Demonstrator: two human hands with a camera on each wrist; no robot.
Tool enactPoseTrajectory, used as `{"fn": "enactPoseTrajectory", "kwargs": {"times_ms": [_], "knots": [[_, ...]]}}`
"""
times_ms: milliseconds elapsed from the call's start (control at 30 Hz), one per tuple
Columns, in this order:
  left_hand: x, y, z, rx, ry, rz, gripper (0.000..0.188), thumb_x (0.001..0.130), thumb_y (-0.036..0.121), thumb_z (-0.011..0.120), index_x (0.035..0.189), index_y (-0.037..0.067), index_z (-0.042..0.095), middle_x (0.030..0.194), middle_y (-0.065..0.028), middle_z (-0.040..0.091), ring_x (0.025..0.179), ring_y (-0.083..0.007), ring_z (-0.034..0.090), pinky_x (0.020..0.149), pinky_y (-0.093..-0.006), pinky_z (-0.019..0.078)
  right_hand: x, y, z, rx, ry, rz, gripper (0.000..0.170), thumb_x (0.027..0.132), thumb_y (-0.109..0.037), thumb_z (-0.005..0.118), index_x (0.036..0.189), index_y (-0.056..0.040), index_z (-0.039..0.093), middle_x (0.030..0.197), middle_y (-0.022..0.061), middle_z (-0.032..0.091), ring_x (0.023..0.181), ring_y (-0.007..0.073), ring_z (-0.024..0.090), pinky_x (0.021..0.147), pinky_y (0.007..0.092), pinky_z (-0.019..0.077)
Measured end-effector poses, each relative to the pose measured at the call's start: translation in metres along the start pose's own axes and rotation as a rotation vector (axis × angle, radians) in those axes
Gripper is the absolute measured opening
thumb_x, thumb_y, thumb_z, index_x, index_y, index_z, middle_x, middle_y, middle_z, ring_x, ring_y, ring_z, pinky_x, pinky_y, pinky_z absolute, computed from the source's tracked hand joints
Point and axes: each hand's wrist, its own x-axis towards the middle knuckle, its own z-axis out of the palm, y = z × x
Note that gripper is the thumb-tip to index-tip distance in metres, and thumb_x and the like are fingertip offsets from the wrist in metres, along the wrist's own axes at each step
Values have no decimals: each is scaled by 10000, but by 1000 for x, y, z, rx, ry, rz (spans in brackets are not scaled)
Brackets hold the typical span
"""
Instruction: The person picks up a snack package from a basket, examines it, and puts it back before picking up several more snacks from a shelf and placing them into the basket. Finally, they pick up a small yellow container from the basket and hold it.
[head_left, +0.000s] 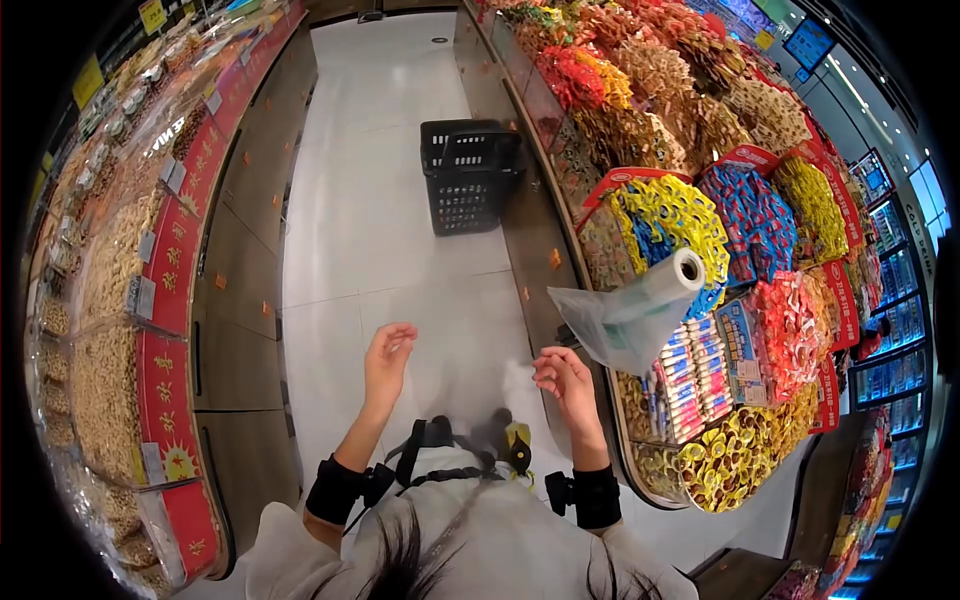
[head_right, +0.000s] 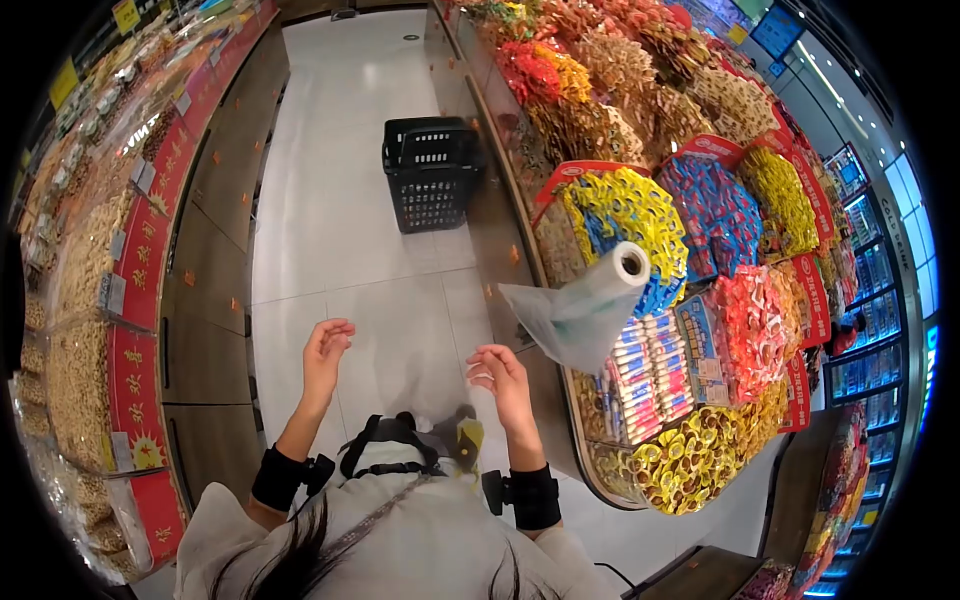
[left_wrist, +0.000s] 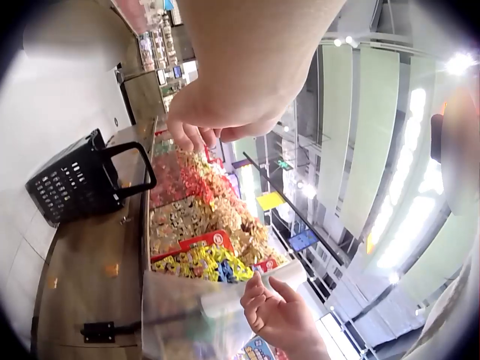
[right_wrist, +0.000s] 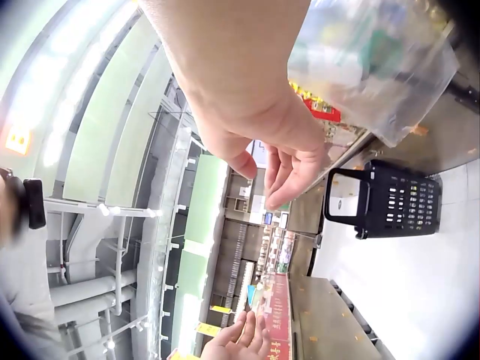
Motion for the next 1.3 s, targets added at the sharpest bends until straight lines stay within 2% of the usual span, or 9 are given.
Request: {"fn": "enactPoseTrajectory", "kwargs": {"times_ms": [300,567,767,1000,1300], "knots": [[59,14,-72,9,184,11,232,839,40,495,1066,-9,483,1002,-102,557,956,-165,531,845,-274,405,107,8,84,-69,-155,72,182,878,-171,462,989,-36,515,869,62,587,738,109,561,665,233,454],[184,13,-118,68,245,-1,237,873,104,479,1085,0,483,1024,-111,560,972,-174,530,820,-289,421,259,3,139,-96,-180,62,223,876,-207,472,1001,-32,527,877,64,596,720,112,571,662,234,466],[290,21,-141,109,228,-21,251,878,144,492,1093,16,482,1033,-79,555,966,-146,528,821,-270,417,361,-21,176,-38,-148,29,211,877,-200,469,986,-31,532,865,53,600,707,106,572,651,226,467],[384,22,-160,109,186,-64,250,878,139,485,1089,6,481,1026,-105,558,975,-170,525,842,-297,414,426,-36,220,-17,-141,57,185,870,-192,481,956,-40,544,841,40,600,701,100,568,652,229,467],[532,21,-189,115,-67,-75,257,882,141,473,1096,-2,477,1041,-116,551,990,-182,519,856,-308,414,510,-36,269,-1,51,-32,195,865,-191,484,951,-32,556,830,35,595,730,105,559,688,250,467]]}}
